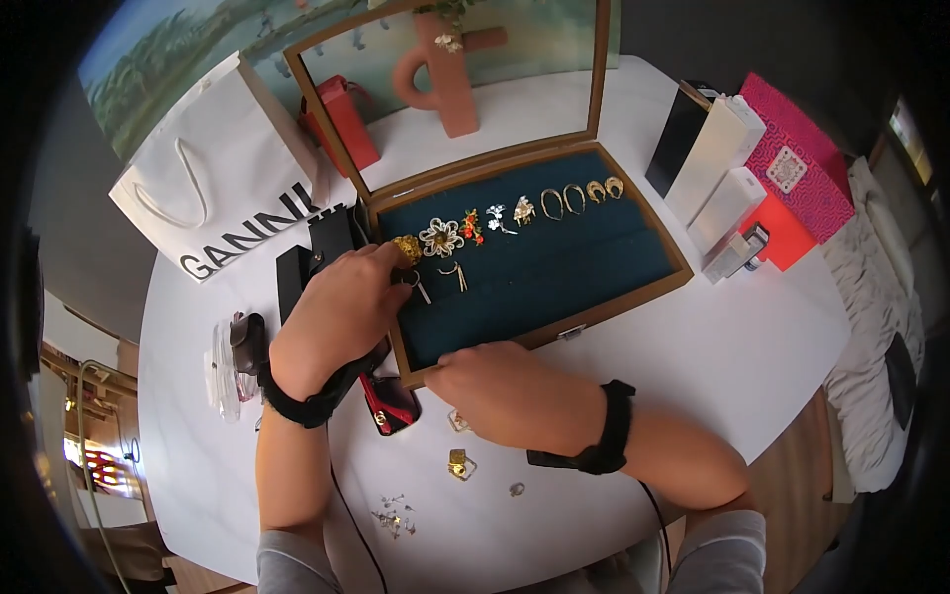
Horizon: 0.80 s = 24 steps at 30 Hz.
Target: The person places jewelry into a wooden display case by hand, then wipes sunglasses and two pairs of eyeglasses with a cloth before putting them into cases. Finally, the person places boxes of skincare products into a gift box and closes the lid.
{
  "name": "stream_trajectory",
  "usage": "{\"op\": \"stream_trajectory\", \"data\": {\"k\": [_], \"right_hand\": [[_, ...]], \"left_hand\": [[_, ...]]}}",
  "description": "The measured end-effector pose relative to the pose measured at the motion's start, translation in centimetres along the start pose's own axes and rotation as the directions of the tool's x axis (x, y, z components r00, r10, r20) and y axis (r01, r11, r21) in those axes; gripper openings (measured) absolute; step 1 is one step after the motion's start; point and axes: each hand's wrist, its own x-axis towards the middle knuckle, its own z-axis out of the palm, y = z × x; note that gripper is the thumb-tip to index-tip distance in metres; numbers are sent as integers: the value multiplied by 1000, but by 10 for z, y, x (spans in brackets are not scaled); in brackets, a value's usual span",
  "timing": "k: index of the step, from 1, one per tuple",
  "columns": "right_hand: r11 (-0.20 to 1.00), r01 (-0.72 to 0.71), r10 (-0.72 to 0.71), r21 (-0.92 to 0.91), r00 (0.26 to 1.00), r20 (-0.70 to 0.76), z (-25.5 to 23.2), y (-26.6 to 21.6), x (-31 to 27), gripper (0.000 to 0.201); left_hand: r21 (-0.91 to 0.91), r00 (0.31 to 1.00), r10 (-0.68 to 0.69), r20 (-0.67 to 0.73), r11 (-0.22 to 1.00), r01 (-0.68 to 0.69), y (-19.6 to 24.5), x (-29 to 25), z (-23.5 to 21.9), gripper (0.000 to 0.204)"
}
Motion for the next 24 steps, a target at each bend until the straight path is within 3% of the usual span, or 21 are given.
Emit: {"op": "stream_trajectory", "data": {"k": [7,10,13,15,16,18,19,21,22,24], "right_hand": [[986,0,7,-168,999,36,4,-10,-3,8],[970,43,-56,-240,997,-45,10,-7,-1,3],[986,-2,2,-167,1000,-1,0,-9,0,3],[992,72,-41,102,959,-281,-21,-10,-1,2],[993,75,-45,96,958,-282,-28,-8,0,2],[963,149,14,223,803,-596,-42,-3,2,3],[964,151,10,219,802,-597,-47,-1,2,3],[915,82,214,394,732,-647,-55,2,0,3],[906,109,214,409,716,-665,-55,6,-1,3],[906,108,221,410,705,-674,-53,10,-1,3]], "left_hand": [[-87,998,32,-49,996,-36,3,-7,-12,21],[-104,997,37,-70,994,-44,3,-8,-15,21],[-127,997,22,-70,991,-30,4,-8,-18,18],[-238,1000,24,12,971,-20,6,-7,-21,18],[-237,1000,24,6,971,-22,6,-6,-22,18],[-463,989,141,35,879,-109,5,-3,-20,23],[-462,990,141,31,880,-111,6,-2,-18,23],[-766,978,205,28,633,-111,8,0,-15,27],[-766,978,206,28,634,-112,12,0,-19,27],[-884,983,116,139,463,70,23,-1,-31,20]]}}
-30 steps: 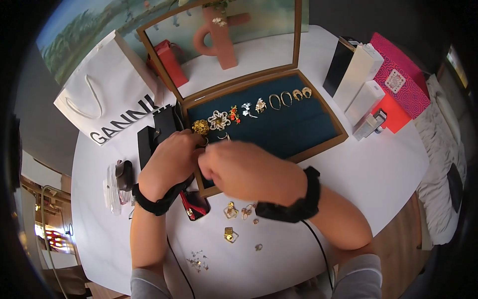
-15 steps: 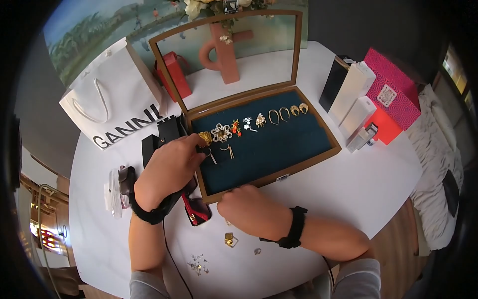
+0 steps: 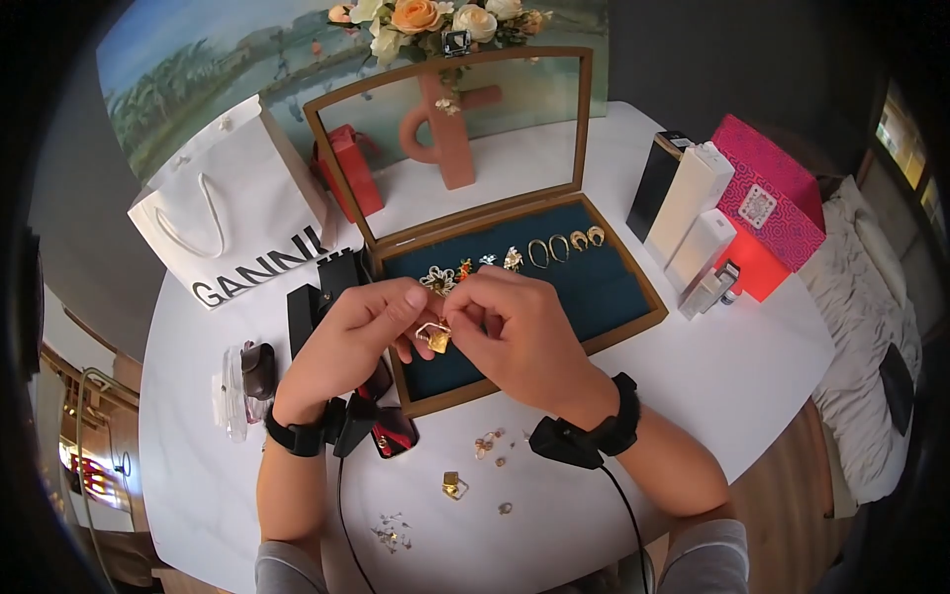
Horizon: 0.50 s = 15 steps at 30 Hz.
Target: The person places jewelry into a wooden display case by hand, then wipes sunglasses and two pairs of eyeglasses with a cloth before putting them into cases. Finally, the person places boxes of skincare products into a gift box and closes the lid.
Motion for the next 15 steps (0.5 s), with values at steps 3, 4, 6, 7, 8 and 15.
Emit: {"op": "stream_trajectory", "data": {"k": [3,4,6,7,8,15], "right_hand": [[1000,5,-5,9,1000,-18,3,0,0,3],[1000,13,-13,16,1000,-18,4,-1,1,4],[997,-7,9,70,999,-34,8,2,0,5],[992,-24,30,124,998,-48,10,4,1,6],[992,-20,26,121,999,-47,11,7,3,6],[969,-24,72,-245,980,187,27,85,38,7]], "left_hand": [[-71,1000,8,-15,997,-9,3,0,8,14],[-69,1000,8,-13,998,-9,1,1,7,14],[-30,998,42,-52,999,-44,-5,3,5,14],[-30,998,44,-52,999,-46,-5,2,5,14],[15,987,65,-148,998,-63,-3,2,3,12],[30,906,156,-392,987,-157,6,-4,-16,14]]}}
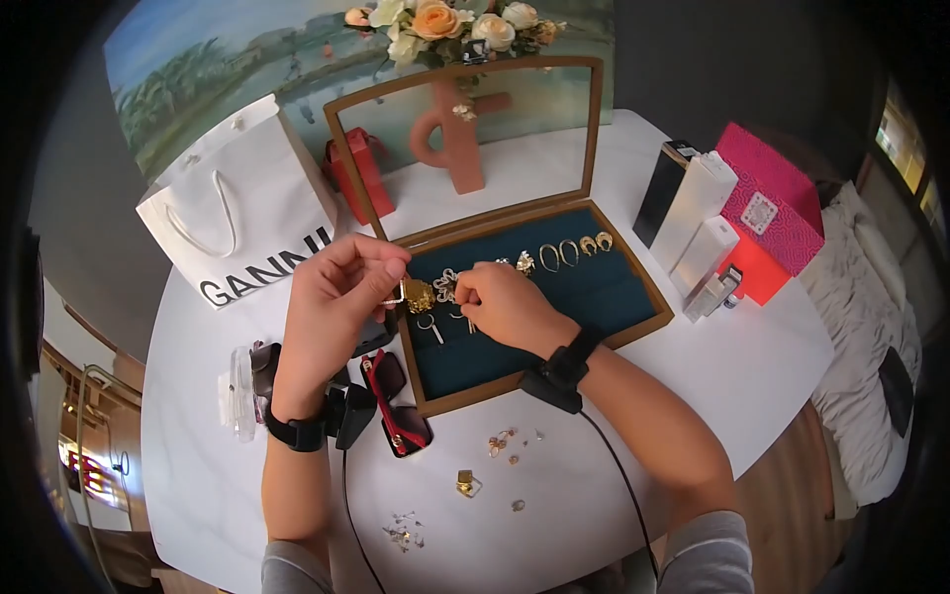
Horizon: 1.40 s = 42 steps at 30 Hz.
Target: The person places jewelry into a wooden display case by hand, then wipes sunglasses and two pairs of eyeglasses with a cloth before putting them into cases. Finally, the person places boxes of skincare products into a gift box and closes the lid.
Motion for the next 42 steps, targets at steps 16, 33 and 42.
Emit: {"op": "stream_trajectory", "data": {"k": [16,33,42], "right_hand": [[978,-201,206,-47,968,145,13,-14,6,5],[988,-153,151,30,986,66,0,-12,-7,6],[835,-117,167,537,985,-45,-22,-54,-12,17]], "left_hand": [[-94,993,115,-16,989,-116,7,-5,-14,13],[-42,998,40,38,998,-39,3,-5,-3,13],[-89,999,-28,31,996,31,-23,7,9,15]]}}
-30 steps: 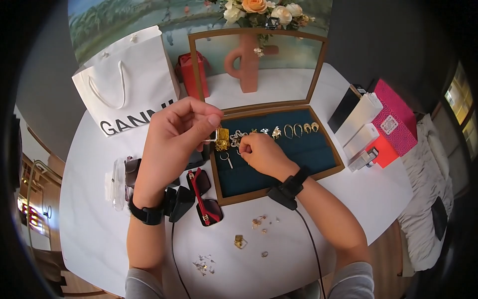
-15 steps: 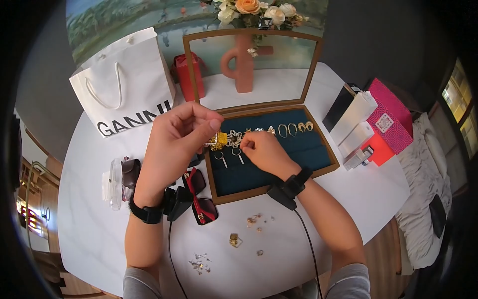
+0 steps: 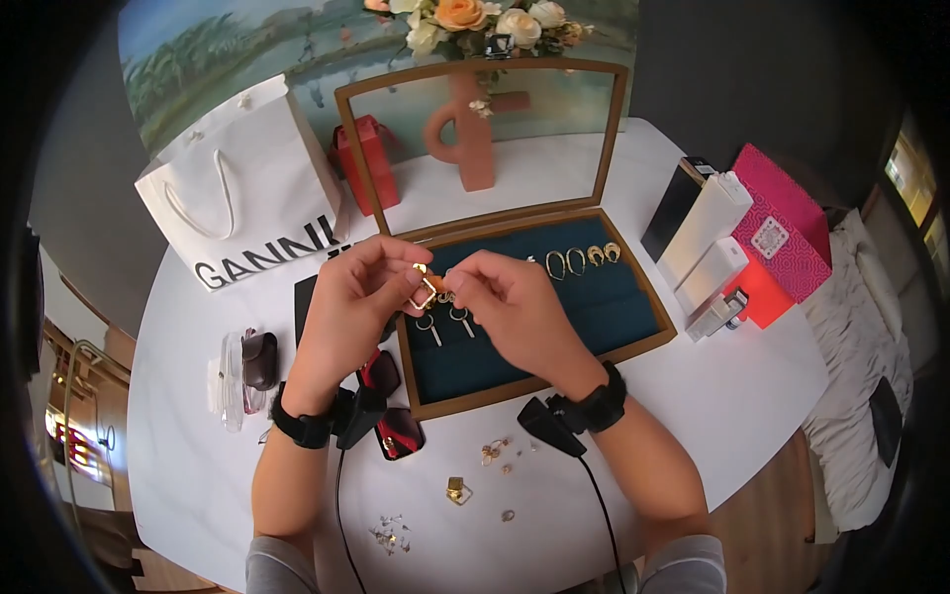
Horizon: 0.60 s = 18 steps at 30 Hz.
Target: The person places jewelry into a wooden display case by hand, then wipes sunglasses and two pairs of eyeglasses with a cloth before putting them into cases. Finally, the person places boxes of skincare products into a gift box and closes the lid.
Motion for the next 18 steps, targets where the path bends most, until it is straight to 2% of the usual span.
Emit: {"op": "stream_trajectory", "data": {"k": [2,4,5,7,8,10,13,16,18], "right_hand": [[999,16,-17,-38,999,-33,-2,5,-1,11],[898,141,-181,-417,982,-57,-7,17,0,9],[901,138,-182,-412,981,-69,-11,28,-2,9],[665,228,-162,-712,974,161,-18,50,-7,14],[670,224,-164,-708,974,153,-17,56,-9,14],[685,121,-13,-718,988,154,-13,60,-12,17],[699,109,30,-706,983,181,-8,58,-12,17],[711,120,-14,-693,987,157,-3,67,-14,18],[710,104,11,-696,987,159,-3,65,-13,19]], "left_hand": [[-13,1000,7,-14,1000,-7,-5,3,2,16],[-8,995,37,-91,999,-38,-9,5,0,16],[-27,994,40,-105,999,-43,-10,6,-1,17],[-41,995,30,-92,999,-34,-8,7,-1,17],[-64,996,19,-92,998,-25,-7,6,-1,17],[-50,996,16,-93,999,-20,-6,5,0,17],[-31,997,20,-73,999,-22,-5,4,0,18],[-47,998,13,-65,999,-16,-4,4,0,18],[-68,998,21,-62,997,-25,-3,3,0,18]]}}
